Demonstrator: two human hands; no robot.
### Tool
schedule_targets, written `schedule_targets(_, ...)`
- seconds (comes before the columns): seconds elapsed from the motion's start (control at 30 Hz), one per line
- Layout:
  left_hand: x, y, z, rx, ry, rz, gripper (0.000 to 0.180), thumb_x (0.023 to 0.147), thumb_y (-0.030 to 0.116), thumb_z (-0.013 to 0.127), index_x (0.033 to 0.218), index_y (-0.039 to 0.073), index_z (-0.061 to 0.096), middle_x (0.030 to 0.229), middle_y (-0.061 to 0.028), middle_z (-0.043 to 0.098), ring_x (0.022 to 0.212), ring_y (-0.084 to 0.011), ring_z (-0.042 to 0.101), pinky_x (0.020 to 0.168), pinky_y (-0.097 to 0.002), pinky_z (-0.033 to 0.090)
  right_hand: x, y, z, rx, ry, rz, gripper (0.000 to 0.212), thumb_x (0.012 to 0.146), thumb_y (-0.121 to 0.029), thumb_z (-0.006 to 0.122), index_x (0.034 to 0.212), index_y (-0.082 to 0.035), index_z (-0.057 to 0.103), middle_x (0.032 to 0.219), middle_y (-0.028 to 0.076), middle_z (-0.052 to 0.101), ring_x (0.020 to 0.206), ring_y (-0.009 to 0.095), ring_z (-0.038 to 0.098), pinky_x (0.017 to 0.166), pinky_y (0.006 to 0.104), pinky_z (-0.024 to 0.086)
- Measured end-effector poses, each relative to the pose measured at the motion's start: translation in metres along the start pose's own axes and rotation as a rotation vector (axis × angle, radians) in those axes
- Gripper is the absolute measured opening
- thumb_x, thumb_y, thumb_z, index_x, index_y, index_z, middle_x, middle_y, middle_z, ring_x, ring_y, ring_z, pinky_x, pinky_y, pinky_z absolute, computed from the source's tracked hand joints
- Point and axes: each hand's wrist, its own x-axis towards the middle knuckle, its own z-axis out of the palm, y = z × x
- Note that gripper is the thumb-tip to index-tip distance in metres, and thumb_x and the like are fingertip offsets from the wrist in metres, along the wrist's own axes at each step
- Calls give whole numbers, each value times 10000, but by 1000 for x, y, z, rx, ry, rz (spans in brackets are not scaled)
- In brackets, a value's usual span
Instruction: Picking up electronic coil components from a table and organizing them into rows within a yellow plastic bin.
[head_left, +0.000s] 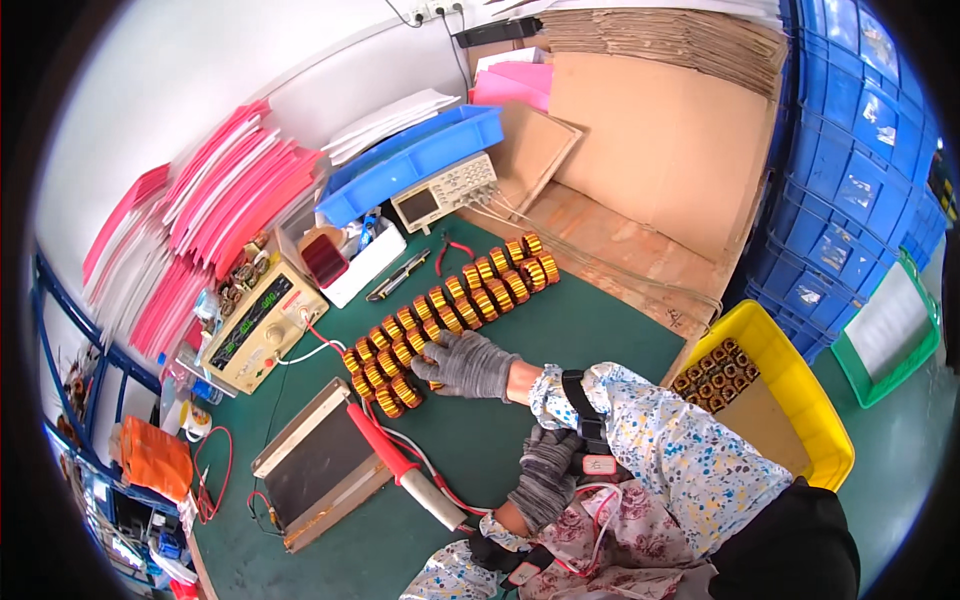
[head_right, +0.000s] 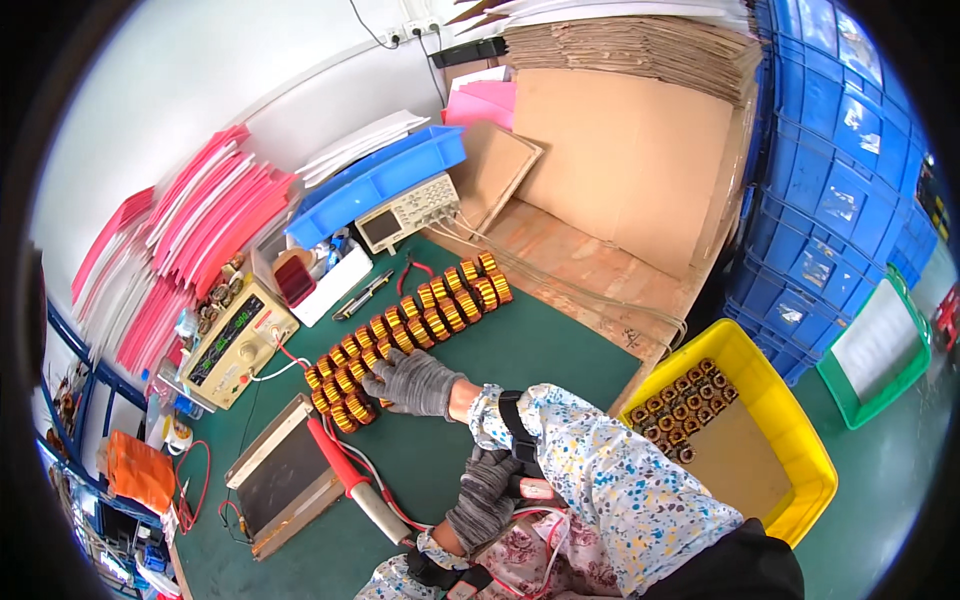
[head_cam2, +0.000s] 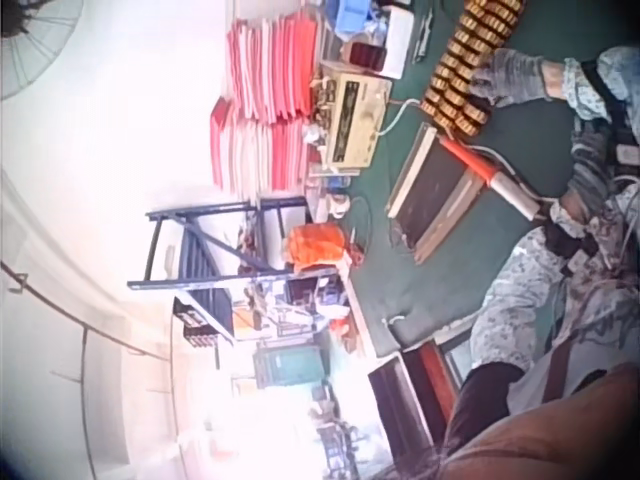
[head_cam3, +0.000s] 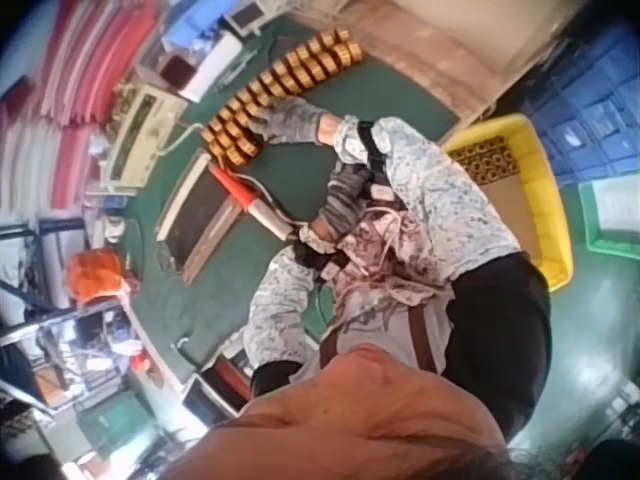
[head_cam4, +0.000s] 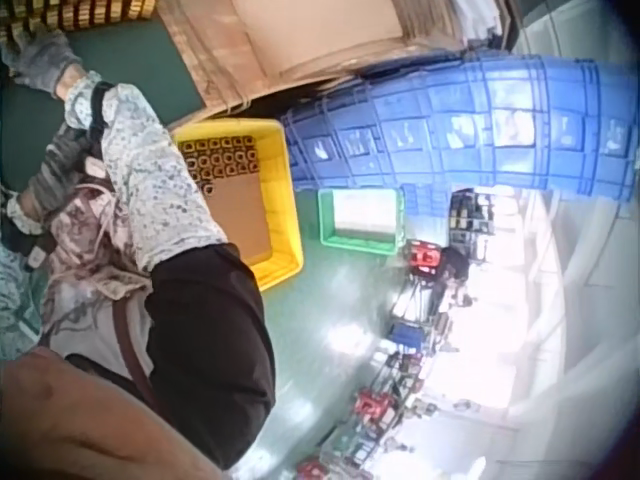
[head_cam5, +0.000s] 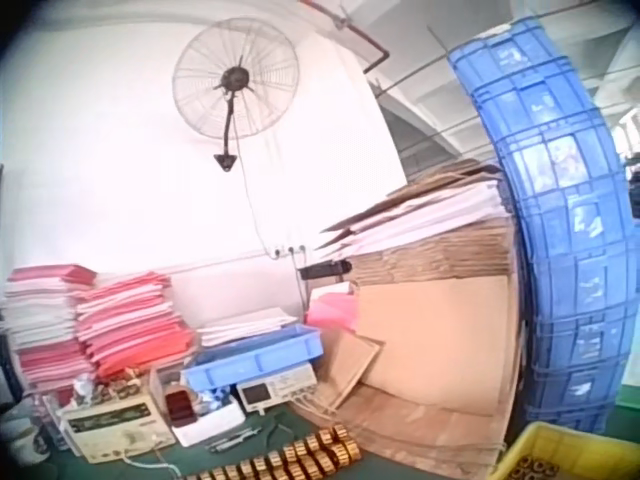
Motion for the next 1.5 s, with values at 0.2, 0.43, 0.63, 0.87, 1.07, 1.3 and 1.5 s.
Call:
schedule_targets(0.2,34,62,-45,121,-124,174,344,674,51,604,1017,80,614,933,-121,558,889,-311,502,804,-409,395,-37,-2,-22,400,249,346,450,754,-348,614,1089,-75,491,1030,126,542,905,268,547,791,432,451)
schedule_targets(0.43,43,70,-45,84,-211,129,342,687,57,595,1027,91,609,1013,-102,572,941,-282,510,868,-386,354,-143,10,-87,2617,248,998,377,825,-422,573,965,-73,538,836,93,582,680,205,576,544,320,499)
schedule_targets(0.63,59,80,-38,135,-277,110,288,720,114,587,1007,119,613,989,-78,577,968,-287,497,874,-404,364,-240,25,-117,2670,459,971,464,833,-498,506,1023,-80,571,902,141,614,687,211,613,592,327,540)
schedule_targets(0.87,85,92,-27,168,-311,40,254,777,192,581,1018,118,611,1018,-81,542,978,-283,475,869,-405,359,-348,51,-120,2430,724,1237,364,830,-376,563,957,-35,576,791,123,626,576,197,597,491,287,492)
schedule_targets(1.07,102,94,-11,276,-358,35,231,805,191,576,1006,87,620,1026,-93,540,998,-285,478,876,-397,366,-511,91,-3,1953,867,1997,236,819,-323,576,816,-87,582,705,73,614,538,188,568,500,341,499)
schedule_targets(1.3,109,96,3,367,-368,-19,229,795,203,589,994,92,614,1008,-88,532,985,-287,476,871,-404,364,-579,102,78,1245,720,2580,344,782,-441,558,916,-126,589,863,68,617,734,225,578,635,431,513)
schedule_targets(1.5,112,97,4,373,-363,-56,195,811,197,573,959,75,605,991,-107,527,962,-294,479,857,-412,362,-587,121,95,1514,703,2419,373,791,-432,581,1034,-149,571,911,68,605,763,203,586,652,392,511)
